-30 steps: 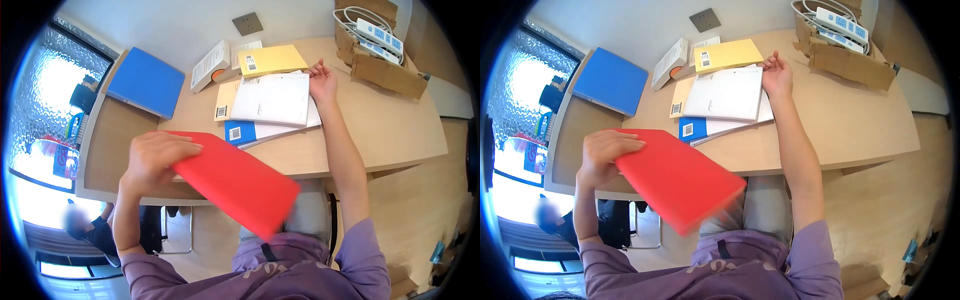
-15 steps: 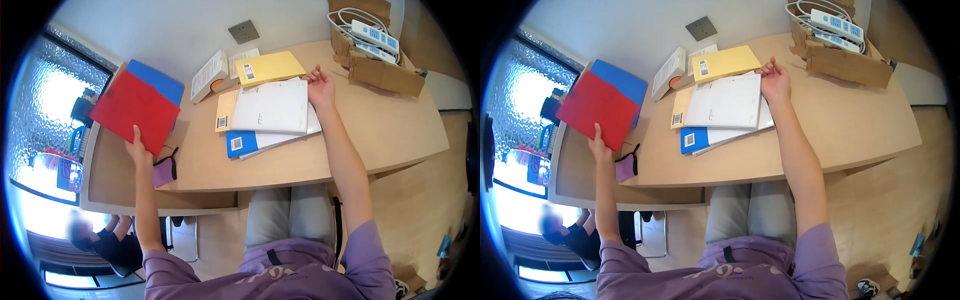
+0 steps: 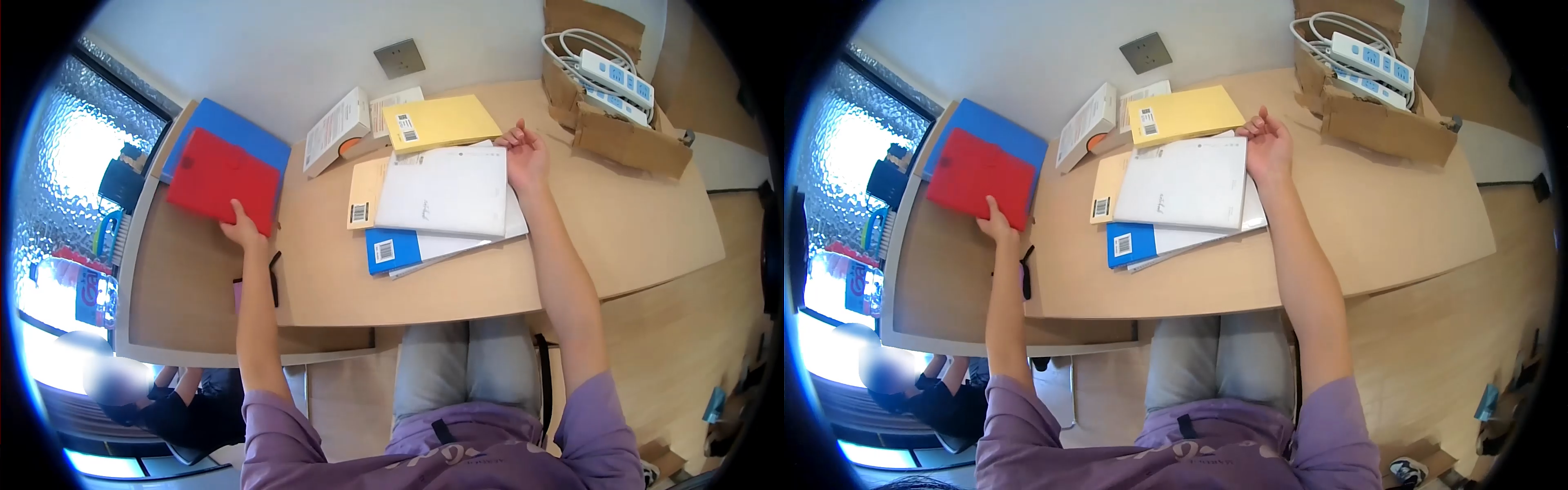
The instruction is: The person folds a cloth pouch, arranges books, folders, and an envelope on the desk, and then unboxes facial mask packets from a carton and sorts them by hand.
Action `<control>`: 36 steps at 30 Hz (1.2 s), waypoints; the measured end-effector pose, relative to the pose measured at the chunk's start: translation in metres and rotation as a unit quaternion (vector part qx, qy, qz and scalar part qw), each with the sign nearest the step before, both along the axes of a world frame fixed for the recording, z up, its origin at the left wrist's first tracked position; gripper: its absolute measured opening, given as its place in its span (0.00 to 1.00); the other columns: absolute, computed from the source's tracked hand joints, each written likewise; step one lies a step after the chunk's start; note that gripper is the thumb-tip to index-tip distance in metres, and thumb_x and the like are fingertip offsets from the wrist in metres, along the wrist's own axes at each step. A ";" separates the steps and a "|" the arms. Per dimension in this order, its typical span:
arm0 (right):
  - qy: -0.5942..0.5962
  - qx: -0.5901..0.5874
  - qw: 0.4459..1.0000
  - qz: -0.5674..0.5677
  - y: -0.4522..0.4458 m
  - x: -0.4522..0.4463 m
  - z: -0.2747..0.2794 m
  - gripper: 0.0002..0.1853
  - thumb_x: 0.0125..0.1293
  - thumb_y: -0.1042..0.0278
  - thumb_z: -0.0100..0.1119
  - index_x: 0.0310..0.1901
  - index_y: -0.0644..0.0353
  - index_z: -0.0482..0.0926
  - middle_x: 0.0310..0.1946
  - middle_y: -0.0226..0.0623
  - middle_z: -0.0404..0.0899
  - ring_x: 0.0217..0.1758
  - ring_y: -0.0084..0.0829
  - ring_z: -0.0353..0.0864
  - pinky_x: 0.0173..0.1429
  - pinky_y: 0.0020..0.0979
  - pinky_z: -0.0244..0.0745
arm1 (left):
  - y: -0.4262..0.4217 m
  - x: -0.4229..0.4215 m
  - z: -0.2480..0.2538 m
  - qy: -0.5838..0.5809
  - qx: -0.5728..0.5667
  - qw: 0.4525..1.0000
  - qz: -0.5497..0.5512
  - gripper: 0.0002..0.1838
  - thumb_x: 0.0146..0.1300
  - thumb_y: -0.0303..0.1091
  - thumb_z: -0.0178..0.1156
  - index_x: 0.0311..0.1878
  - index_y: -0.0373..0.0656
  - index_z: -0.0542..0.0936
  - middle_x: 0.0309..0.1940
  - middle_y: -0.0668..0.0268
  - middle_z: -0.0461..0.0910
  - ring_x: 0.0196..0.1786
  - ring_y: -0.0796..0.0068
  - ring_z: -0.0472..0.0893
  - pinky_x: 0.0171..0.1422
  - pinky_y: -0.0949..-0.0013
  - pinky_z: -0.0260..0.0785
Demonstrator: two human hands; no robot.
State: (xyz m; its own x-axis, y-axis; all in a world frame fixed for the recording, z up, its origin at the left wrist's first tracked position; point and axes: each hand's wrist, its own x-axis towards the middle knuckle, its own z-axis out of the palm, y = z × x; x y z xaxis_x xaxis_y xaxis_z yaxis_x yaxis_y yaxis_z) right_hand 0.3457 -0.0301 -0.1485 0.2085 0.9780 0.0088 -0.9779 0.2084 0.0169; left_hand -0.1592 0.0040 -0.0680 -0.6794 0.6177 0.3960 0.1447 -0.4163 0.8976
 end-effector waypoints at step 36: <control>-0.060 0.064 0.996 0.029 -0.002 0.010 -0.008 0.09 0.65 0.74 0.46 0.43 0.63 0.74 0.25 0.30 0.66 0.30 0.27 0.65 0.43 0.31 0.64 | 0.072 0.054 -0.080 0.183 -0.139 0.955 0.189 0.42 0.56 0.28 0.59 0.73 0.38 0.52 0.65 0.42 0.57 0.62 0.44 0.65 0.66 0.56 0.62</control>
State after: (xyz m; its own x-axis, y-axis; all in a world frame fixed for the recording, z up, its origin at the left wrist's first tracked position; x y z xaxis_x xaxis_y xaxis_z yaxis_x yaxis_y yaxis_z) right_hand 0.3557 -0.0321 -0.1567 0.1414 0.9778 0.1547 -0.9849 0.1548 -0.0782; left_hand -0.1056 0.0763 -0.1484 -0.7220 0.4711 0.5067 0.5632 -0.0253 0.8260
